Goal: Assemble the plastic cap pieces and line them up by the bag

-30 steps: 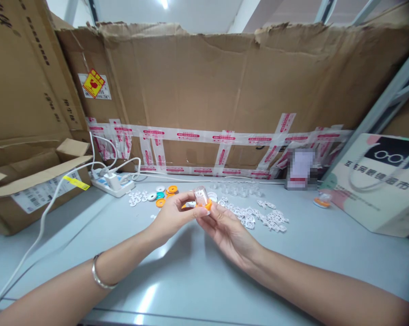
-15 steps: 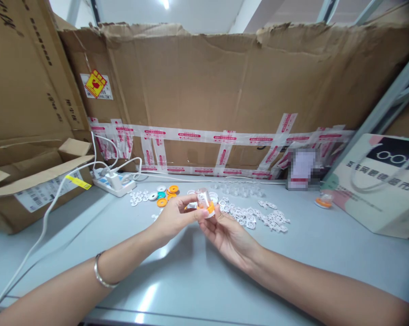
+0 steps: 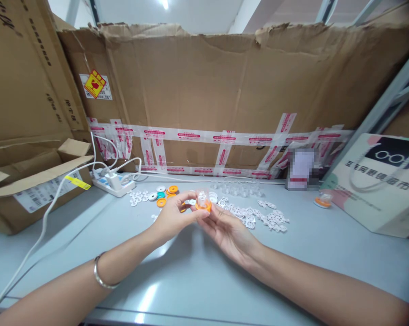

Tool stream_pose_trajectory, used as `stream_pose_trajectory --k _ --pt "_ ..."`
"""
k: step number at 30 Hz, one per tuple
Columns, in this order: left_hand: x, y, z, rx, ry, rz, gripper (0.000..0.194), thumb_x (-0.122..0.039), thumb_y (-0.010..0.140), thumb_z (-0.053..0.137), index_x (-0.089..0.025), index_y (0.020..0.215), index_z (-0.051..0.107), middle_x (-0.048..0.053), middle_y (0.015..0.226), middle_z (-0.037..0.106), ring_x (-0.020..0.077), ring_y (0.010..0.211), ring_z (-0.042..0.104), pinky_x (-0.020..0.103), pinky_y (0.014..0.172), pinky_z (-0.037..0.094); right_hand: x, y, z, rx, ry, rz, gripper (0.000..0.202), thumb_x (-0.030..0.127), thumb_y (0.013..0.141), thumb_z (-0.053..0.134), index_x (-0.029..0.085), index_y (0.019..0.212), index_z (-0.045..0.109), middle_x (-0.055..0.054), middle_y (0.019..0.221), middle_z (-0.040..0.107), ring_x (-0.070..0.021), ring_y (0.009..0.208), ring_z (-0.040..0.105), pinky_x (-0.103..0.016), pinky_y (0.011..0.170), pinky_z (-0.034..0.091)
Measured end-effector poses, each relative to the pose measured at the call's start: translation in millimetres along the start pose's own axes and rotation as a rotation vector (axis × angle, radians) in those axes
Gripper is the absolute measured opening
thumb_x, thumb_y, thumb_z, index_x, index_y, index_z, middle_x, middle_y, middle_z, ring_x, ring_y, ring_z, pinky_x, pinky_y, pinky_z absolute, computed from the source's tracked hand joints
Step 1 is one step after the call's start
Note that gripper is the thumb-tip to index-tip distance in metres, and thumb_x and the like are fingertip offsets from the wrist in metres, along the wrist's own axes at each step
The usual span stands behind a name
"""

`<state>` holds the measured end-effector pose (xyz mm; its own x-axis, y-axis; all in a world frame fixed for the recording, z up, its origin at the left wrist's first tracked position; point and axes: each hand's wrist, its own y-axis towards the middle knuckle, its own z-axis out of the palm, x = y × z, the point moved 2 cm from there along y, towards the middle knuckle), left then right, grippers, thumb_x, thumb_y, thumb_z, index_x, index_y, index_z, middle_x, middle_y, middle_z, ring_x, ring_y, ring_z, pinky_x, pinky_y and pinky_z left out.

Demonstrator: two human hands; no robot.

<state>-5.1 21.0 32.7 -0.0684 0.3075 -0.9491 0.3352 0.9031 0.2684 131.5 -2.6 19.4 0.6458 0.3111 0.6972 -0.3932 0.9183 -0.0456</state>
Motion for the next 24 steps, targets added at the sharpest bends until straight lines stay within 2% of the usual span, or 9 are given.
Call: stream_pose_trajectory --k 4,8,11,13,15,18,19,21,24 --pt "5.3 -0.9 1.1 -0.041 0.204 0.100 0.027 -0.022 0.070 0.066 -0.020 0.097 0.062 0.005 0.104 0.063 0.0199 0.096 0.057 0.032 0.087 0.042 0.0 2.7 -1.7 -0.028 -0.060 0.025 0.030 0.033 0.079 0.061 0.015 0.103 0.060 -0.006 0.098 0.066 -0.0133 0.091 0.062 -0.025 0.085 0.048" --pt "5.7 -4.8 4.0 -0.035 0.323 0.216 0.030 -0.025 0.073 0.066 -0.023 0.102 0.061 0.004 0.109 0.060 0.0200 0.106 0.052 0.032 0.093 0.038 3.2 4.7 -2.1 -0.075 -0.229 0.007 0.021 0.029 0.074 0.065 0.015 0.089 0.063 -0.004 0.090 0.065 -0.0118 0.084 0.061 -0.022 0.079 0.049" --pt "2.1 -7.0 3.0 -0.064 0.345 0.222 0.040 -0.030 0.074 0.066 -0.026 0.113 0.056 0.005 0.118 0.054 0.0207 0.112 0.048 0.034 0.097 0.035 23.2 5.3 -2.7 -0.133 -0.315 -0.085 0.009 0.023 0.069 0.066 0.016 0.073 0.063 0.000 0.080 0.063 -0.0118 0.082 0.060 -0.025 0.083 0.049" --pt "-0.4 -7.9 1.8 -0.077 0.352 0.203 0.036 -0.033 0.077 0.062 -0.027 0.113 0.056 0.005 0.120 0.053 0.0205 0.114 0.047 0.035 0.097 0.035 46.8 3.8 -11.2 -0.169 -0.345 -0.205 0.006 0.018 0.068 0.064 0.016 0.064 0.060 0.002 0.074 0.059 -0.0101 0.081 0.058 -0.025 0.088 0.047" --pt "-2.1 -8.4 1.7 -0.057 0.347 0.186 0.030 -0.035 0.081 0.057 -0.027 0.110 0.058 0.005 0.120 0.053 0.0206 0.115 0.046 0.035 0.095 0.035 74.2 -1.6 -32.6 -0.250 -0.322 -0.305 0.006 0.017 0.067 0.065 0.018 0.066 0.059 0.002 0.074 0.059 -0.0099 0.081 0.057 -0.026 0.090 0.048" --pt "-3.5 -9.0 3.4 -0.002 0.324 0.173 0.024 -0.035 0.082 0.055 -0.027 0.104 0.062 0.005 0.119 0.054 0.0217 0.116 0.045 0.034 0.092 0.037 112.2 -18.7 -86.2 -0.503 -0.302 -0.328 0.014 0.025 0.068 0.065 0.022 0.080 0.059 -0.001 0.083 0.063 -0.0145 0.083 0.061 -0.029 0.079 0.052" --pt "-3.7 -9.1 4.1 0.014 0.317 0.171 0.023 -0.035 0.082 0.055 -0.026 0.102 0.063 0.005 0.118 0.054 0.0222 0.116 0.045 0.035 0.091 0.038 123.1 -26.4 -105.8 -0.598 -0.341 -0.323 0.014 0.027 0.069 0.065 0.022 0.080 0.059 -0.002 0.082 0.063 -0.0143 0.079 0.062 -0.027 0.074 0.053" --pt "-4.1 -9.0 5.0 0.035 0.307 0.171 0.022 -0.035 0.082 0.054 -0.026 0.101 0.063 0.006 0.117 0.054 0.0228 0.117 0.044 0.035 0.090 0.039 141.8 -41.4 -140.5 -0.695 -0.385 -0.337 0.011 0.021 0.068 0.065 0.020 0.078 0.060 -0.003 0.080 0.063 -0.0118 0.075 0.060 -0.022 0.071 0.051" --pt "-5.5 -7.5 3.3 0.048 0.300 0.188 0.024 -0.034 0.083 0.053 -0.026 0.102 0.063 0.006 0.116 0.055 0.0224 0.114 0.046 0.035 0.089 0.041 163.0 -59.4 -174.6 -0.871 -0.628 -0.386 0.007 0.022 0.070 0.064 0.016 0.071 0.061 -0.005 0.077 0.062 -0.0118 0.072 0.060 -0.023 0.072 0.048"
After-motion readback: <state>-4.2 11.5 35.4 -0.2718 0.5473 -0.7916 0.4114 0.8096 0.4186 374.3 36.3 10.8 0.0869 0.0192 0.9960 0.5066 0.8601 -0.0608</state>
